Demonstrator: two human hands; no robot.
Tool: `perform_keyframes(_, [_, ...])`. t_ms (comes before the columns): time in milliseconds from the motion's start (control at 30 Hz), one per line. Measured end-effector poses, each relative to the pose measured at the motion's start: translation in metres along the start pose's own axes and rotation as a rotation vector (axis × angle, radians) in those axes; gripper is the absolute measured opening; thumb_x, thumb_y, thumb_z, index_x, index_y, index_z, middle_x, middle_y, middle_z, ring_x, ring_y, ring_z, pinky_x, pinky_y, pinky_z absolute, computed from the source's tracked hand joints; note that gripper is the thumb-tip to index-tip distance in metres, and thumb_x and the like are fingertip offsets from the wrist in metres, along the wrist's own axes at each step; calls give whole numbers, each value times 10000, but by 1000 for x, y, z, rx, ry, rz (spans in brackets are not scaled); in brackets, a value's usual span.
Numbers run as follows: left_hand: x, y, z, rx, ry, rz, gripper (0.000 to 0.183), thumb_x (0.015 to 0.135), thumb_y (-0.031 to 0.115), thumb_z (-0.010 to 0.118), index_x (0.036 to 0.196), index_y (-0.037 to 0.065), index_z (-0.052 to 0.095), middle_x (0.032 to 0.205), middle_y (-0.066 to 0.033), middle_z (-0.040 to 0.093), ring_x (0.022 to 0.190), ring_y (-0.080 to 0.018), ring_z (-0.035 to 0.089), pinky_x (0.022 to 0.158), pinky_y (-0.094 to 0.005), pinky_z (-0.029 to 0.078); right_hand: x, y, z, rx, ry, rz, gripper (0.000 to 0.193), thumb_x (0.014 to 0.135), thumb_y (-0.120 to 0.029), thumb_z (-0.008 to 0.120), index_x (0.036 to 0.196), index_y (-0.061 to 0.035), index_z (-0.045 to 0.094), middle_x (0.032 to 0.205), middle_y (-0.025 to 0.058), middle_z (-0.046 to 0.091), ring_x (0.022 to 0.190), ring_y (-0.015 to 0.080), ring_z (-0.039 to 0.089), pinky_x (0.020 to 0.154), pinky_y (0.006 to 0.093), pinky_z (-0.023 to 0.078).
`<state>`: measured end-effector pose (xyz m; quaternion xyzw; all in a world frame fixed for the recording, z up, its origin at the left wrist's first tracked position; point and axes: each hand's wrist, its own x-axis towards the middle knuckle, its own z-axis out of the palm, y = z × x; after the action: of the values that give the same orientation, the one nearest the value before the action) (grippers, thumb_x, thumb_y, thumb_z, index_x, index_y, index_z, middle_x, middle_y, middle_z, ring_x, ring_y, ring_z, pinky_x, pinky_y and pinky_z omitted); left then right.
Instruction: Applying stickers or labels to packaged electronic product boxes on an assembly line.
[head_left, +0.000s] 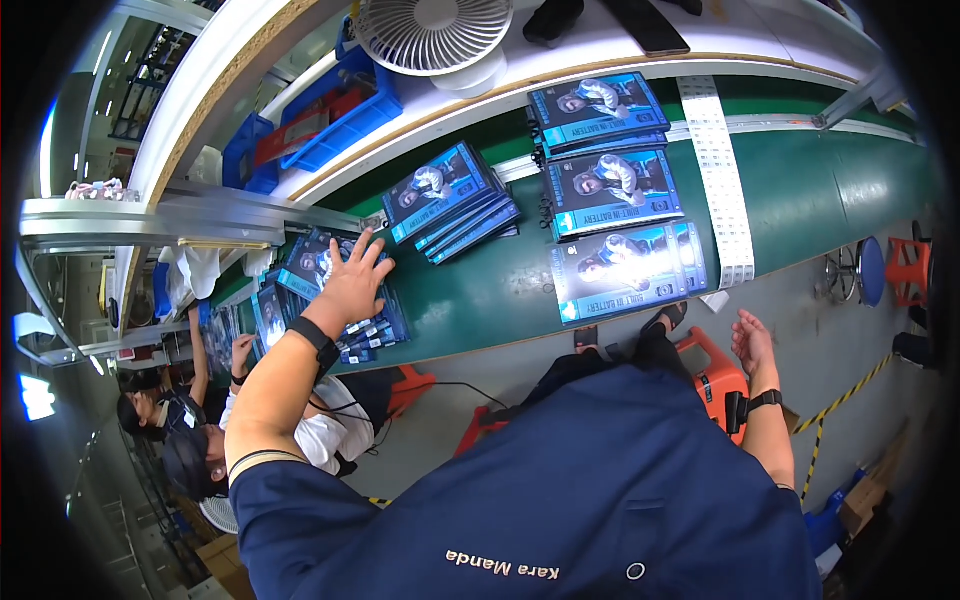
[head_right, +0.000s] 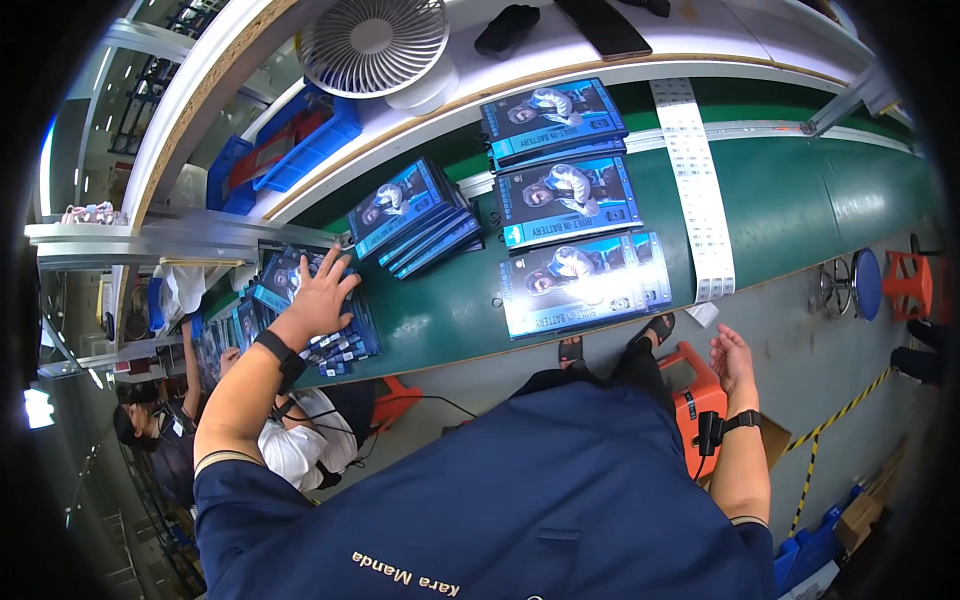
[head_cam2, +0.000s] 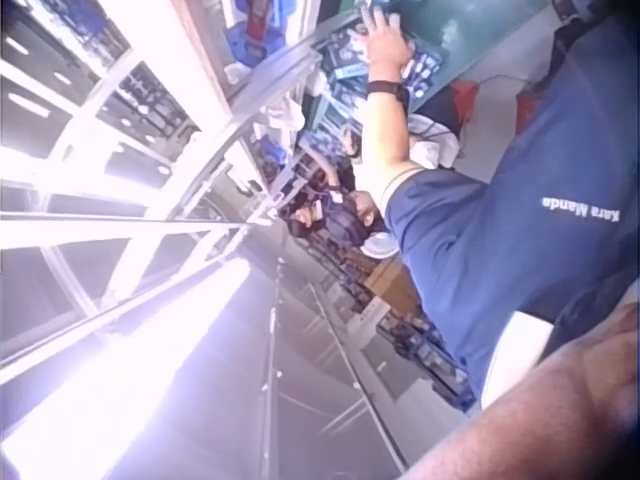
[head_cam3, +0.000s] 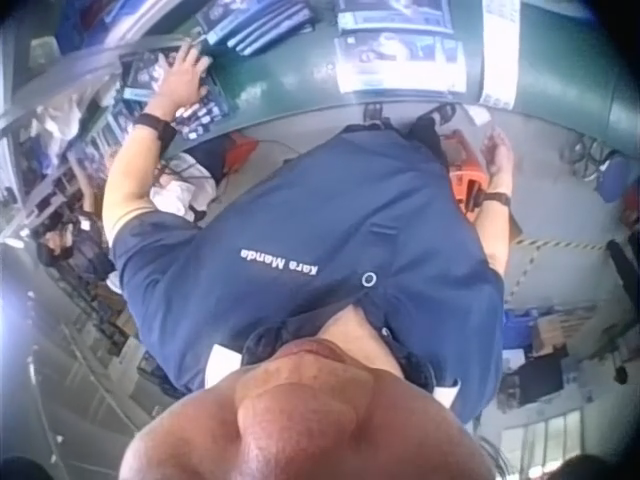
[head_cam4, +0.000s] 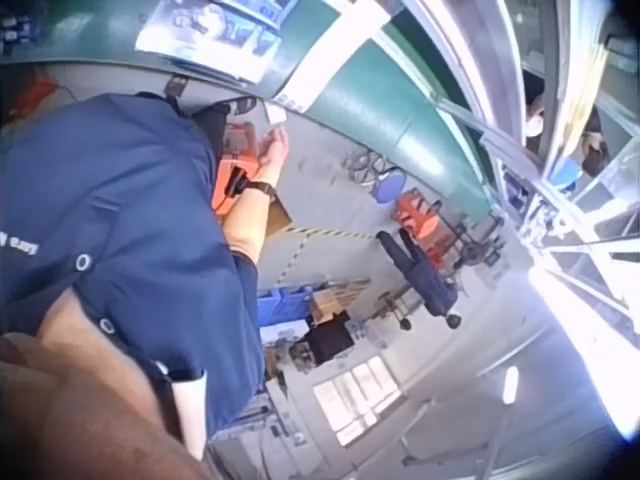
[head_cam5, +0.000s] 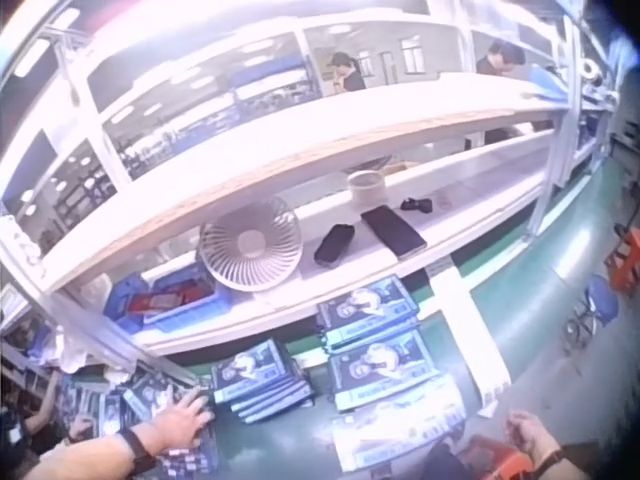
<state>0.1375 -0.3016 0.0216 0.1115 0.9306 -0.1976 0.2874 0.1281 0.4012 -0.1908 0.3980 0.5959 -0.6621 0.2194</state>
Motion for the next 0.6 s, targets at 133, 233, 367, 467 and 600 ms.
perform_keyframes(133, [-8,-3,5,-71,90,13,637,742,199,742,1340,189,522,1399,-136,431,1420,-319,304,1112,-721,183,6,2,-8,-67,11,23,248,1012,-191,503,1245,-180,588,844,-41,637,645,58,580,527,224,491])
perform_keyframes(233, [-19,-12,13,-136,201,90,563,717,163,732,1258,156,577,1266,-130,498,1334,-326,403,1132,-688,184,6,3,-9,-91,78,32,249,1005,-202,522,1242,-185,596,834,-45,636,637,60,580,528,224,492])
perform_keyframes(367, [-39,-17,20,-178,295,125,345,707,159,730,1033,74,658,1219,-156,536,1269,-336,467,1168,-594,216,-1,-3,10,-73,49,9,283,983,-216,555,1261,-174,590,844,-46,632,656,55,579,535,219,484])
perform_keyframes(467, [-58,-22,38,-208,298,71,288,685,169,740,923,24,664,1240,-192,573,1297,-358,462,1170,-546,241,16,-2,12,20,23,-84,379,934,-195,616,1302,-138,542,857,-1,617,662,78,559,545,234,464])
perform_keyframes(600, [-71,-20,36,-315,209,-9,271,748,199,728,943,23,662,1318,-200,560,1361,-382,405,1178,-544,218,20,-28,33,-127,257,-76,594,888,-149,658,1435,-109,429,1100,81,605,912,184,606,699,339,530])
